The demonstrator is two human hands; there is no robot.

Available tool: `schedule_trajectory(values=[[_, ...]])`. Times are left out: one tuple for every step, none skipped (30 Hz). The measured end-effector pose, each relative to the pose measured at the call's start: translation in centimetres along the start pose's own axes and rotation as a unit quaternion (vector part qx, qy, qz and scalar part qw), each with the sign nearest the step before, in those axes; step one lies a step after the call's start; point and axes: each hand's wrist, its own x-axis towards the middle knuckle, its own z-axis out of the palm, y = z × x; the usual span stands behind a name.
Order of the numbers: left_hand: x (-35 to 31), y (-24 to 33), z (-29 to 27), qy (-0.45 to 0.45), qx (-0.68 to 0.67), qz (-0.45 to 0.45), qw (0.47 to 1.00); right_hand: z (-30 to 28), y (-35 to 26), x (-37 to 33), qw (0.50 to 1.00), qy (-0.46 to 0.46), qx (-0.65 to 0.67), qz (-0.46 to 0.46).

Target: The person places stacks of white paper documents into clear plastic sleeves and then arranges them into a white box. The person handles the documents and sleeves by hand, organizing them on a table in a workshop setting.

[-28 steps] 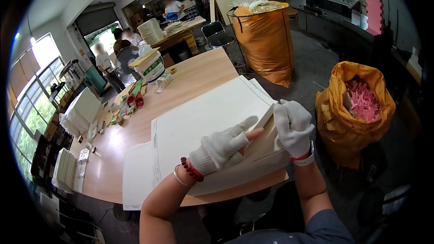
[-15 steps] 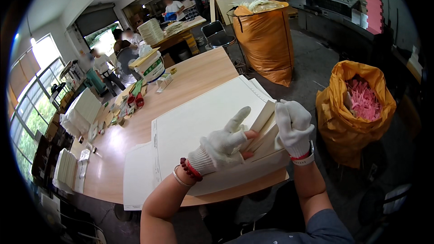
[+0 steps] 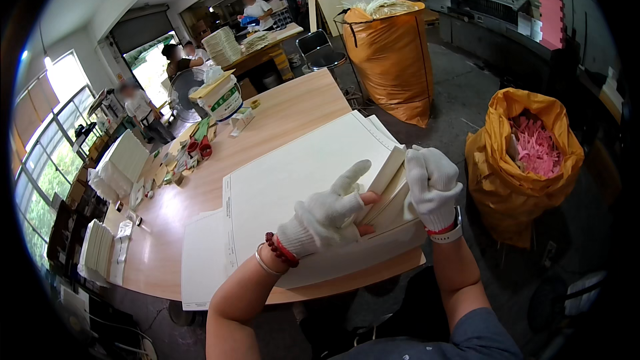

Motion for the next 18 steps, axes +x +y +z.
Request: schedule_trajectory(values=[[0.0, 0.0, 0.0, -0.001, -0.008, -0.007, 1.0, 0.0, 0.0, 0.0, 1.0, 0.002, -0.01, -0.009], [0.0, 0.0, 0.0, -0.002, -0.015, -0.006, 1.0, -0.1, 0.0, 0.0, 1.0, 0.004, -0.02, -0.018], [0.0, 0.1, -0.1, -0.002, -0.022, -0.006, 1.0, -0.1, 0.0, 0.0, 1.0, 0.0, -0.018, -0.021], [0.0, 0.2, -0.1, -0.003, -0.028, -0.006, 1.0, -0.2, 0.0, 0.0, 1.0, -0.003, -0.015, -0.024], [0.0, 0.4, -0.3, -0.007, -0.013, -0.01, 1.0, -0.1, 0.1, 0.0, 1.0, -0.012, -0.001, -0.021], [0.1, 0.5, -0.4, -0.012, 0.0, -0.013, 1.0, -0.1, 0.3, -0.1, 1.0, -0.021, 0.011, -0.017], [0.3, 0.8, -0.5, -0.017, 0.013, -0.016, 1.0, -0.2, 0.2, 0.1, 0.999, -0.028, 0.032, -0.006], [0.4, 1.3, -0.8, -0.032, 0.028, -0.016, 0.999, -0.4, 0.1, 0.3, 0.998, -0.036, 0.053, 0.005], [0.5, 2.0, -1.1, -0.046, 0.043, -0.018, 0.998, -0.4, 0.0, 0.4, 0.996, -0.045, 0.076, 0.016], [0.6, 2.4, -1.3, -0.061, 0.058, -0.02, 0.996, -0.4, 0.1, 0.4, 0.997, -0.044, 0.061, 0.012], [0.8, 2.2, -1.3, -0.073, 0.025, -0.039, 0.996, -0.3, 0.3, 0.2, 0.998, -0.043, 0.045, 0.008], [1.0, 2.1, -1.3, -0.086, -0.008, -0.057, 0.995, -0.3, 0.4, 0.1, 0.999, -0.041, 0.029, 0.004], [1.1, 2.1, -1.3, -0.093, -0.042, -0.086, 0.991, -0.2, 0.5, 0.0, 0.999, -0.028, 0.028, 0.0], [1.1, 2.2, -1.2, -0.098, -0.075, -0.116, 0.986, 0.0, 0.5, -0.1, 1.0, -0.015, 0.027, -0.004], [1.1, 2.5, -1.3, -0.099, -0.107, -0.156, 0.977, 0.1, 0.5, -0.2, 1.0, -0.001, 0.026, -0.007], [1.0, 2.3, -1.1, -0.085, -0.118, -0.148, 0.978, 0.1, 0.5, -0.1, 0.999, 0.0, 0.032, 0.001], [0.9, 2.1, -0.9, -0.07, -0.129, -0.139, 0.979, 0.0, 0.5, -0.1, 0.999, 0.002, 0.038, 0.01], [0.4, 1.3, -0.2, -0.04, -0.118, -0.082, 0.989, 0.0, 0.3, 0.0, 0.999, 0.004, 0.046, 0.018]])
